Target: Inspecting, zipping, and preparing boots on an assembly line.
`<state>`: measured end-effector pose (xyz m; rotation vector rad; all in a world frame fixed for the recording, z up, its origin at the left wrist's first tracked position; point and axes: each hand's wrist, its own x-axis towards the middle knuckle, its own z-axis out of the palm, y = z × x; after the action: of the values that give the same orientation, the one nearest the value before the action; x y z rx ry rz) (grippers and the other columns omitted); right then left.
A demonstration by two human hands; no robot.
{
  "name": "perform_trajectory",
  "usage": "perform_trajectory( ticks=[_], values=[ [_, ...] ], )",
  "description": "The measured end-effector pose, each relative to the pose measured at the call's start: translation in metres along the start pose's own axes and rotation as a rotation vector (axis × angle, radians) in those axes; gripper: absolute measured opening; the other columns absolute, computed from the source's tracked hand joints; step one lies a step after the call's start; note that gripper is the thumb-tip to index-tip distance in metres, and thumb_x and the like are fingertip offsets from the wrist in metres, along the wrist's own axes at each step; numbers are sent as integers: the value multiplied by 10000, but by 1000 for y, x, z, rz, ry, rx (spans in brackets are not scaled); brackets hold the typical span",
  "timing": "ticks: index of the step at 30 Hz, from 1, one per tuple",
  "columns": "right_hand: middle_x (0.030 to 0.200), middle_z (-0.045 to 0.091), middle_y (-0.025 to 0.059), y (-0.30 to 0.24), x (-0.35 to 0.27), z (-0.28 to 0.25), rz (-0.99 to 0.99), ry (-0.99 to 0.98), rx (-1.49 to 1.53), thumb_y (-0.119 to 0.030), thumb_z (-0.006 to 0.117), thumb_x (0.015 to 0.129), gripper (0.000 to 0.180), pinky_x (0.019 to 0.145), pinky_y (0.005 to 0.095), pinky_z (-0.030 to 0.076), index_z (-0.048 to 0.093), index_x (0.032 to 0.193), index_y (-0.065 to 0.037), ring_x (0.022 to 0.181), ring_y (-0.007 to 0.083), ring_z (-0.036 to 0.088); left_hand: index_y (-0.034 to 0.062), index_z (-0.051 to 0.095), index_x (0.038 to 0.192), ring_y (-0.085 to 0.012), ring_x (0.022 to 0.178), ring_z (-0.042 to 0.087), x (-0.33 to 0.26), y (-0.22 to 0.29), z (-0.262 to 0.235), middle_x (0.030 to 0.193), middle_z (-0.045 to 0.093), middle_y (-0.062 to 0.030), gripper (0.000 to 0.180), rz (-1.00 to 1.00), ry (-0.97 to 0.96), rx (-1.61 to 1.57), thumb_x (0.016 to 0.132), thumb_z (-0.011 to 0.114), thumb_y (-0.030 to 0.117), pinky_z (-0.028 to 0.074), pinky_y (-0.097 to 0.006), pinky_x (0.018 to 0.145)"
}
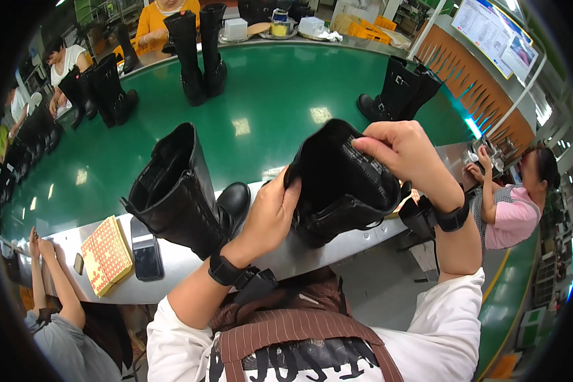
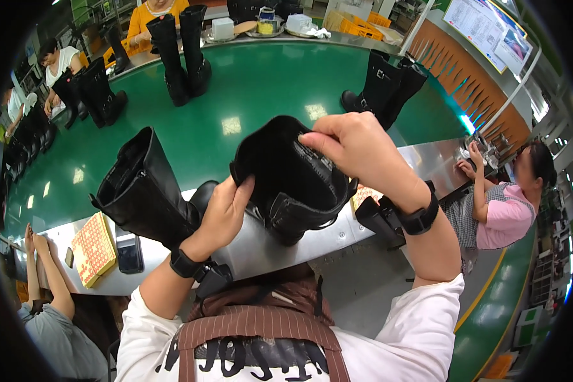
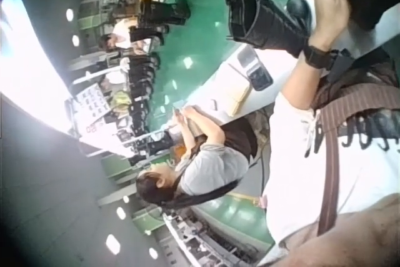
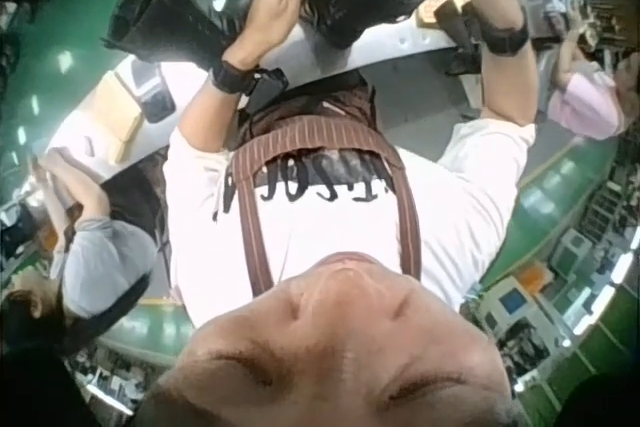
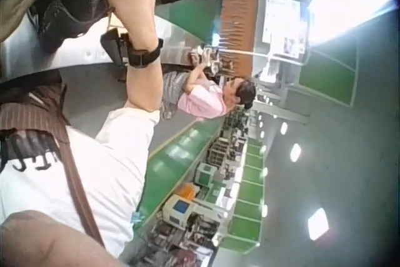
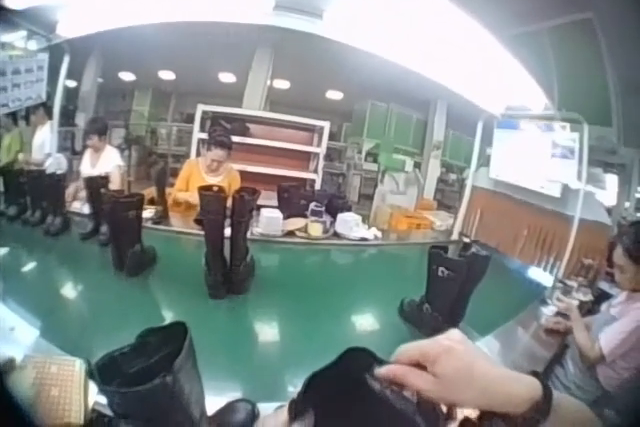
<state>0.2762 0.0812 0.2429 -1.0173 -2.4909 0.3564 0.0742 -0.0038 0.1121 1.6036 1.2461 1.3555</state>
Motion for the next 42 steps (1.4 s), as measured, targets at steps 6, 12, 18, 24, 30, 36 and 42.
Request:
perform_trajectory(
  ticks=[6, 12, 18, 24, 30, 36, 42],
  values=[
    [1039, 657, 54, 57, -53, 31, 200, 77, 787, -258, 452, 997, 367, 870, 258, 452, 595, 1173, 31, 951, 107, 593, -8, 487, 1244, -232, 759, 609, -19, -36, 1, 863, 633, -109, 475, 151, 183, 76, 808, 619, 126, 491, -338, 736],
    [1202, 608, 81, 76, -140, 164, 278, -246, 784, -85, 825, 694, 637, 1047, 348, 369, 550, 1262, -3, 1173, 185, 522, -17, 546, 1073, -188, 689, 632, -46, -75, 12, 827, 632, -96, 360, -618, -235, 68, 783, 671, 155, 508, -323, 601],
    [1078, 683, 115, 42, -133, 210, 326, 17, 772, -132, 816, 712, 458, 893, 320, 486, 647, 1115, 8, 1001, 188, 633, -3, 581, 1006, -119, 565, 584, -45, -95, 34, 731, 627, -47, 269, -739, -286, -77, 859, 663, 207, 435, -266, 439],
    [1064, 688, 109, 49, -128, 219, 310, 81, 728, -129, 813, 709, 421, 884, 320, 491, 665, 1084, -6, 974, 203, 649, 9, 658, 860, -97, 497, 533, -25, -94, 24, 602, 590, -28, 251, -858, -542, -161, 928, 560, 230, 374, -247, 419],
    [1069, 680, 108, 47, -127, 218, 292, 94, 622, -118, 804, 701, 422, 900, 335, 485, 657, 1081, -5, 1006, 216, 639, 6, 684, 802, -76, 428, 455, -25, -66, 1, 542, 587, -27, 361, -681, -721, -542, 990, 494, 248, 335, -217, 432],
    [1178, 636, 110, 46, -124, 220, 259, 16, 647, -91, 775, 714, 510, 955, 354, 457, 614, 1196, -41, 1094, 239, 599, -71, 649, 809, -76, 401, 468, -4, 80, -48, 540, 588, -61, 410, -406, -781, -608, 1015, 461, 231, 363, -203, 463],
    [1220, 592, 126, 32, -121, 204, 193, 23, 598, -216, 820, 731, 654, 982, 372, 437, 524, 1279, -15, 1159, 241, 555, -47, 627, 1083, -50, 540, 519, -14, 66, -48, 705, 649, -38, 344, -383, -650, -510, 1020, 453, 243, 405, -202, 543]
  ],
)
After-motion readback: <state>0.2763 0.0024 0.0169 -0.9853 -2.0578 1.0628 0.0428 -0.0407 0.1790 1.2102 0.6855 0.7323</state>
